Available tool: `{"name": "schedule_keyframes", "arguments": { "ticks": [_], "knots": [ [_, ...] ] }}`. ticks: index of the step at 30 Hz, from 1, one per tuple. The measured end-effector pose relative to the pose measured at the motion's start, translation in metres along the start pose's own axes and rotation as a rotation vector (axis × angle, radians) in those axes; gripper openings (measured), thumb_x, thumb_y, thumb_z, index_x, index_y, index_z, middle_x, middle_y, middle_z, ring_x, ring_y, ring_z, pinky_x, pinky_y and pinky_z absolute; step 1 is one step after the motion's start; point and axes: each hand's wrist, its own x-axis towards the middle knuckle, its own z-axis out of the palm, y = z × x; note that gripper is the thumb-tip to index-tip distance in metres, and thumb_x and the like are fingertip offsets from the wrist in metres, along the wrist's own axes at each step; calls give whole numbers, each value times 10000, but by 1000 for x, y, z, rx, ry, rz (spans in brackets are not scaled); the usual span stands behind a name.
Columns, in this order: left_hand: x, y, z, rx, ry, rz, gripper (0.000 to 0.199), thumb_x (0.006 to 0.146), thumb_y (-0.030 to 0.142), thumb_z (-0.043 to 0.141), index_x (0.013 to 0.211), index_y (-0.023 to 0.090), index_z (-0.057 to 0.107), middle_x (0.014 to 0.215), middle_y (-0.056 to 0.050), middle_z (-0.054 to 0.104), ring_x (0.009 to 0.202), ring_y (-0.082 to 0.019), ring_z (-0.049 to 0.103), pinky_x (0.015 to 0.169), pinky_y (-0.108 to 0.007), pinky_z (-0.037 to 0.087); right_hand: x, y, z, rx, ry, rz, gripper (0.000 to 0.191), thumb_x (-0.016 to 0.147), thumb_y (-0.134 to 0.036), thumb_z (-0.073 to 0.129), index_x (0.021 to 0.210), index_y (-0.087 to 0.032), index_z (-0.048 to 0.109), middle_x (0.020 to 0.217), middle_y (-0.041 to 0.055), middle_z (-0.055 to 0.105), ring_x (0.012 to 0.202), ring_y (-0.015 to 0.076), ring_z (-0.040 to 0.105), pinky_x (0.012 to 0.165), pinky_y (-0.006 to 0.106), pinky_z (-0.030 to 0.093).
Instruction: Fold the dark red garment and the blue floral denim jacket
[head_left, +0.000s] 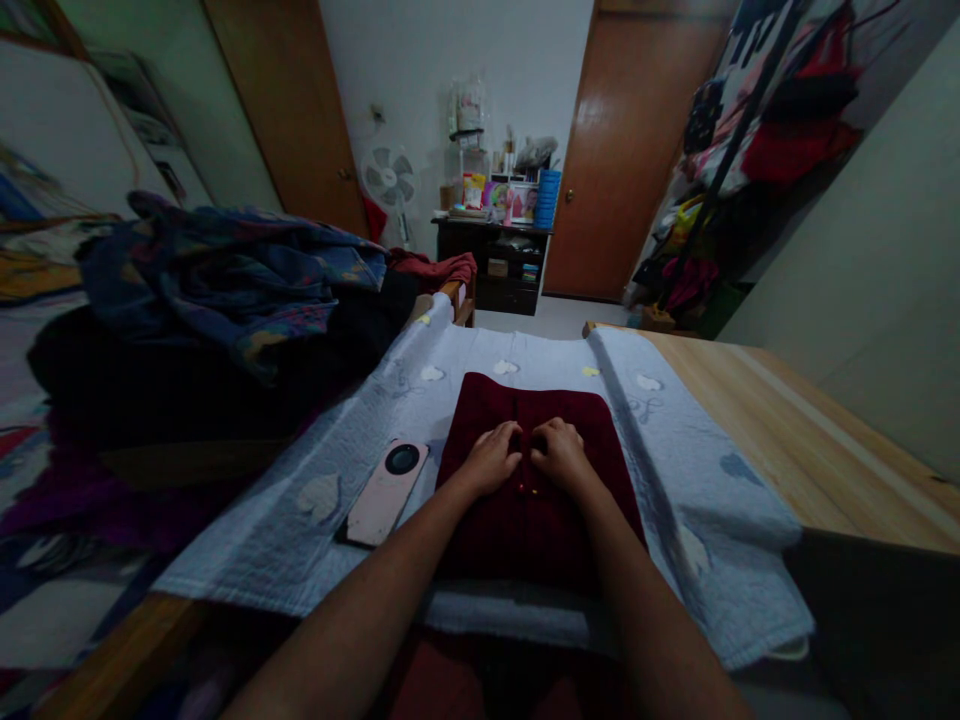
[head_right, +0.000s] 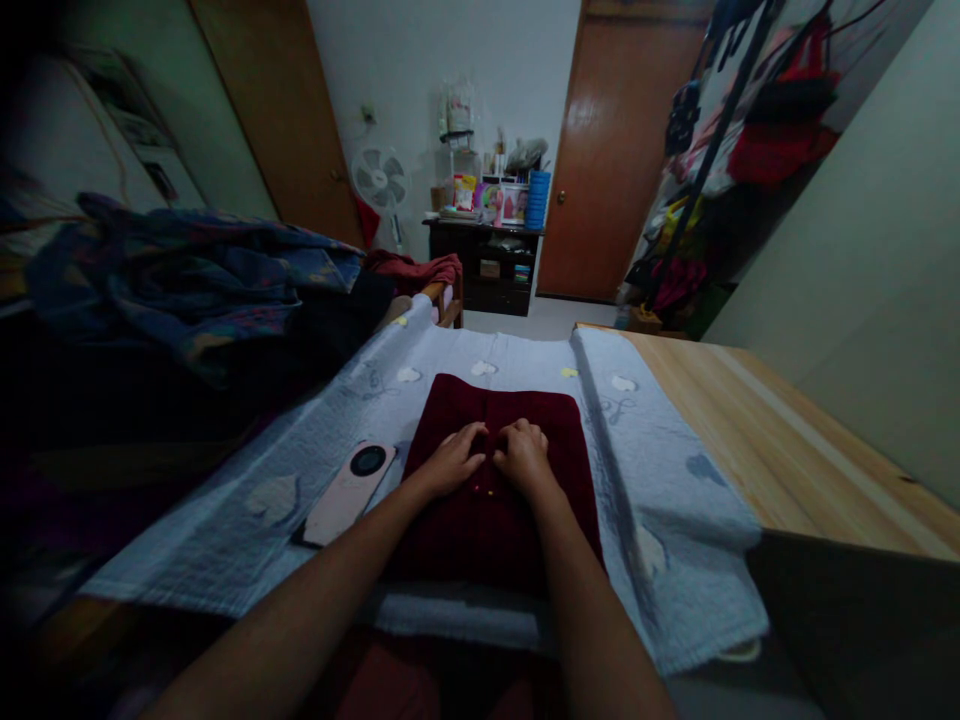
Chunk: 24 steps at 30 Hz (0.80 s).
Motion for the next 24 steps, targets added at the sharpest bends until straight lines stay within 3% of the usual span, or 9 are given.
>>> {"name": "schedule_keyframes", "arguments": {
  "ticks": [4, 16, 21, 24],
  "knots": [
    [0, 0, 0, 6, 4, 4, 450, 801, 129, 544, 1237, 212, 469, 1334, -92, 540, 1295, -220, 469, 1125, -406, 335, 0, -7, -7, -104, -64, -29, 175, 851, -242, 604, 988, -236, 713, 1034, 70, 627, 958, 218, 540, 799, 313, 361],
    [-1, 2, -2, 30, -15, 4, 430, 817, 127, 535, 1236, 190, 460, 1366, -112, 518, 1323, -219, 443, 1144, -396, 308, 5, -13, -4, -171, -28, -28, 158, 889, -210, 533, 924, -197, 687, 1014, 99, 649, 960, 241, 552, 770, 332, 348],
    [-3, 2, -3, 4, 0, 4, 402, 837, 141, 514, 1232, 205, 473, 1343, -96, 540, 1301, -208, 464, 1137, -385, 322, 5, -1, 1, -9, -5, -1, 151, 868, -178, 511, 902, -194, 658, 989, 82, 640, 922, 214, 549, 802, 313, 362],
    [-4, 2, -2, -14, 10, 14, 350, 901, 185, 439, 1249, 208, 473, 1363, -93, 534, 1323, -195, 443, 1145, -392, 310, 1, 8, 6, 117, 89, 62, 227, 815, -124, 506, 977, -201, 645, 1072, 75, 623, 989, 218, 541, 858, 322, 382]
  ]
}}
